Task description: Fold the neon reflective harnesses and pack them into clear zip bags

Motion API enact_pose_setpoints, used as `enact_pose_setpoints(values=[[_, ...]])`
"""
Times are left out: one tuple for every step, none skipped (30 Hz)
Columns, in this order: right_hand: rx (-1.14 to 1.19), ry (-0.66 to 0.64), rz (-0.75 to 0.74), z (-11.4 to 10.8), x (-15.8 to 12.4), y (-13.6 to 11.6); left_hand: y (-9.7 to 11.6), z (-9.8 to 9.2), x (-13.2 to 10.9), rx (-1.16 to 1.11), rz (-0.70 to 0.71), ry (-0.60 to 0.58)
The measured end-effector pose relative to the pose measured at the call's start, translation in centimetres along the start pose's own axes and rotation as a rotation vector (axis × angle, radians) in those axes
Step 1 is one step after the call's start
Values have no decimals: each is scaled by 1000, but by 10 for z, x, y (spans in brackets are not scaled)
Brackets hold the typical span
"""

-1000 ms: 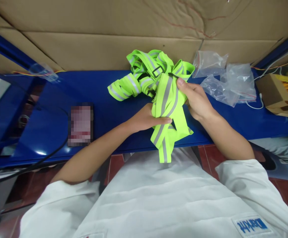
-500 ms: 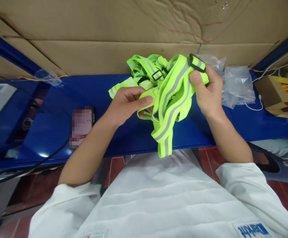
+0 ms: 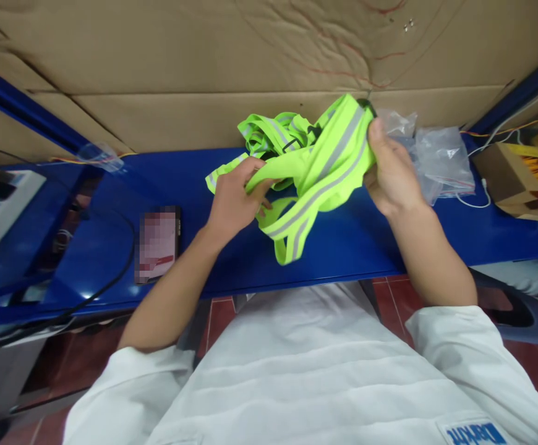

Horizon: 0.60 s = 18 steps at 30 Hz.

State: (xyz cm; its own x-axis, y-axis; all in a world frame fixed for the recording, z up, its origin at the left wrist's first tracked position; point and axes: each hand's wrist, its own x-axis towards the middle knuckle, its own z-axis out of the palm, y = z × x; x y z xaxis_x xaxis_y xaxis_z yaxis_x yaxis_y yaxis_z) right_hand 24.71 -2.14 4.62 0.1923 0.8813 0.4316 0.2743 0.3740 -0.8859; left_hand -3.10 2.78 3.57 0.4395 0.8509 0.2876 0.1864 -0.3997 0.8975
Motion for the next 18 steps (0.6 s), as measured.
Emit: enact_pose_setpoints(values=[[17, 53, 16, 0, 0, 2, -5, 5, 1, 92, 71, 101], [49, 104, 41, 0, 1, 3, -10, 8, 1, 164, 151, 162], [77, 145, 53, 0, 1, 3, -15, 11, 1, 218, 238, 187], [76, 175, 43, 0, 1, 3, -18, 13, 1, 258, 332, 184], [75, 194, 33, 0, 1, 2, -20, 15, 0, 288, 427, 167], [73, 202, 29, 0, 0, 0, -19, 17, -2, 307, 502, 135], [67, 192, 28, 1, 0, -1, -18, 20, -4, 310, 549, 103], [48, 167, 22, 1, -1, -2, -14, 22, -7, 296, 567, 80], [15, 138, 1, 2, -2, -3, -9, 24, -9, 271, 559, 74], [-33, 104, -34, 3, -4, -5, -4, 26, -12, 242, 534, 86], [-89, 73, -82, 4, -6, -6, 3, 28, -14, 215, 509, 115], [-148, 49, -132, 5, -8, -8, 9, 29, -16, 194, 488, 146], [-203, 35, -180, 7, -11, -9, 15, 30, -18, 181, 467, 164], [-250, 27, -224, 9, -14, -11, 20, 31, -19, 176, 440, 162], [-287, 18, -263, 10, -17, -13, 24, 32, -19, 175, 411, 147], [-314, 3, -298, 11, -19, -15, 26, 32, -18, 180, 381, 130], [-335, -28, -331, 11, -21, -17, 26, 32, -17, 188, 354, 117], [-351, -77, -365, 10, -22, -18, 25, 32, -15, 189, 332, 113]])
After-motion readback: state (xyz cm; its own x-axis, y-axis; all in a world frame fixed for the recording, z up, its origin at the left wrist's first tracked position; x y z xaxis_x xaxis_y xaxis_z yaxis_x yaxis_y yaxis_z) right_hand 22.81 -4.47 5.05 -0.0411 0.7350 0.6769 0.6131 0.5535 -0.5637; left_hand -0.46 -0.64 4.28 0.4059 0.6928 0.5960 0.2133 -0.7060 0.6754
